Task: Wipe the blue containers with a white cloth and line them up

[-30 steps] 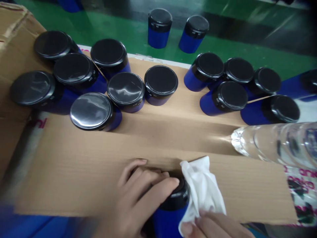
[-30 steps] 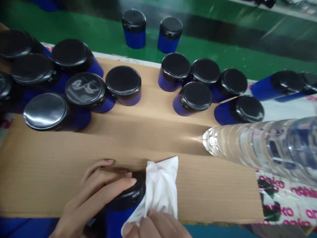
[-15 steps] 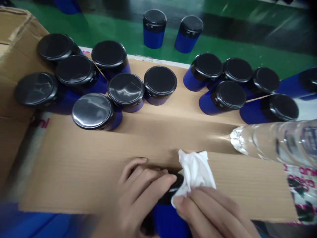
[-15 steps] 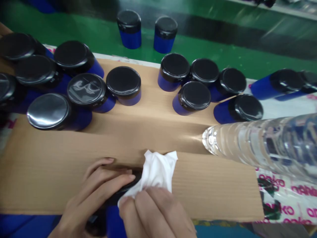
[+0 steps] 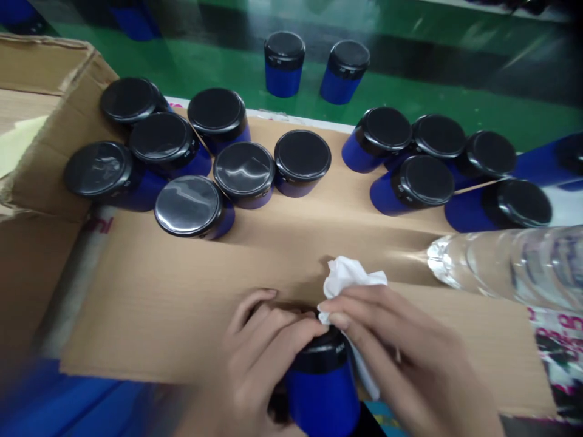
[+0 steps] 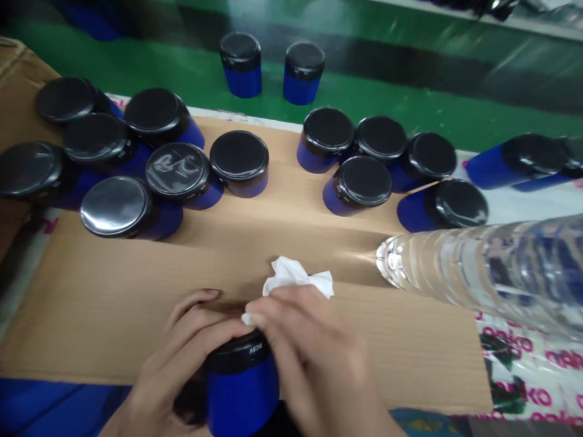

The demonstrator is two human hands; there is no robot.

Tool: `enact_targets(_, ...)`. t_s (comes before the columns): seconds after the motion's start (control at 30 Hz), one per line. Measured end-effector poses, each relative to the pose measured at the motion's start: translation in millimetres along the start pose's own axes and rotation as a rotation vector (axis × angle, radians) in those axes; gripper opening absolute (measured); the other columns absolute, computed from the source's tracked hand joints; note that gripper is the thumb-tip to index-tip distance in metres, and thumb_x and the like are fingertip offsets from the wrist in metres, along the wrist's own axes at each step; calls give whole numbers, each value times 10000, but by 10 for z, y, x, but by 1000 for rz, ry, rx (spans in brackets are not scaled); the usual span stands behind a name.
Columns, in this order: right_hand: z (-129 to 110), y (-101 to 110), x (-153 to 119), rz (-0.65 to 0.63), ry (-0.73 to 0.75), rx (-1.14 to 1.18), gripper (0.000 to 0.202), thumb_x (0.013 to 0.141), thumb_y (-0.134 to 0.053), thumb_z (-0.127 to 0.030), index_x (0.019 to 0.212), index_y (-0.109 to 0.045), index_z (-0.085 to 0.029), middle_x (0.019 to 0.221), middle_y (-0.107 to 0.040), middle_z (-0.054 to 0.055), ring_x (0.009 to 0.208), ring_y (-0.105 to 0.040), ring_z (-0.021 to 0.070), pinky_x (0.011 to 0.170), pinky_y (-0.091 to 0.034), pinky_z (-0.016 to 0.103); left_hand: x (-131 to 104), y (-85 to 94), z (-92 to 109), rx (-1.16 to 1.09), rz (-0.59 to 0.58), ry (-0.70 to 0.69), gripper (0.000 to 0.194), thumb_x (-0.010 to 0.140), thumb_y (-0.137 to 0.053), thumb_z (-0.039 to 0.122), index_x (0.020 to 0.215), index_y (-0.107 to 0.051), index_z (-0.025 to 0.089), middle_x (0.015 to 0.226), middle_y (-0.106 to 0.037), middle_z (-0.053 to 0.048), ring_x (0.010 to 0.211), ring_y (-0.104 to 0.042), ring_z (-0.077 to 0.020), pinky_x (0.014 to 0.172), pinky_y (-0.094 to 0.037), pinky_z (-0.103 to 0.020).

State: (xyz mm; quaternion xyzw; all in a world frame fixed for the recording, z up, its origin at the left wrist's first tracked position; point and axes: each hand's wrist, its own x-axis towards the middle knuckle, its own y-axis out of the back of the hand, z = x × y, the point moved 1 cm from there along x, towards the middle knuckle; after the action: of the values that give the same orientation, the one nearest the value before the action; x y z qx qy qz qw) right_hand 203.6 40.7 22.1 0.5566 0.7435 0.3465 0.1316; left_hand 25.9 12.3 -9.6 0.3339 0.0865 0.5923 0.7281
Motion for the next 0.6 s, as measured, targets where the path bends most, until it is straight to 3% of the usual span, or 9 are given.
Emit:
enact_targets(0.07,56,56,33,91,-123,51,120,936,-605,-166,915,-704,-232,885,-706,-38,847,-693,32,793,-514,5,76,17,10,47,-19,-2,358,820,-651,343,1152,-676,211,984,-743,-86,920,-693,-266,970,-499,-486)
enact_targets(0.13,44,68,10,166,-81,17,128,922,-622,-148,921,-704,-247,992,-708,-27,924,-696,45,849,-519,27,147,32,28,66,-25,-6,374,817,-660,371,1157,-686,216,989,-744,-91,928,-693,-272,969,-507,-500)
enact_targets(0.27,-55,-62,-148,-31,170,133,219,870,-652,-53,1026,-698,-199,1251,-693,22,1222,-628,146,1067,-505,202,168,25,57,75,-45,3,369,806,-664,339,1155,-687,222,990,-747,-86,940,-694,-272,976,-506,-503)
enact_targets(0.43,6,-100,-379,39,133,95,316,889,-578,-4,1151,-664,-158,1328,-654,34,1245,-613,141,1063,-510,209,4,8,25,-47,-59,48,382,777,-635,206,1158,-651,224,981,-746,-54,917,-693,-235,1003,-461,-469)
enact_targets(0.6,192,49,-547,-73,150,-168,416,866,-554,72,1246,-606,-90,1370,-615,97,1290,-575,134,1123,-460,214,-85,104,-40,-170,-126,26,544,721,-597,67,1242,-552,215,1108,-709,-8,1056,-663,-161,1107,-350,-381)
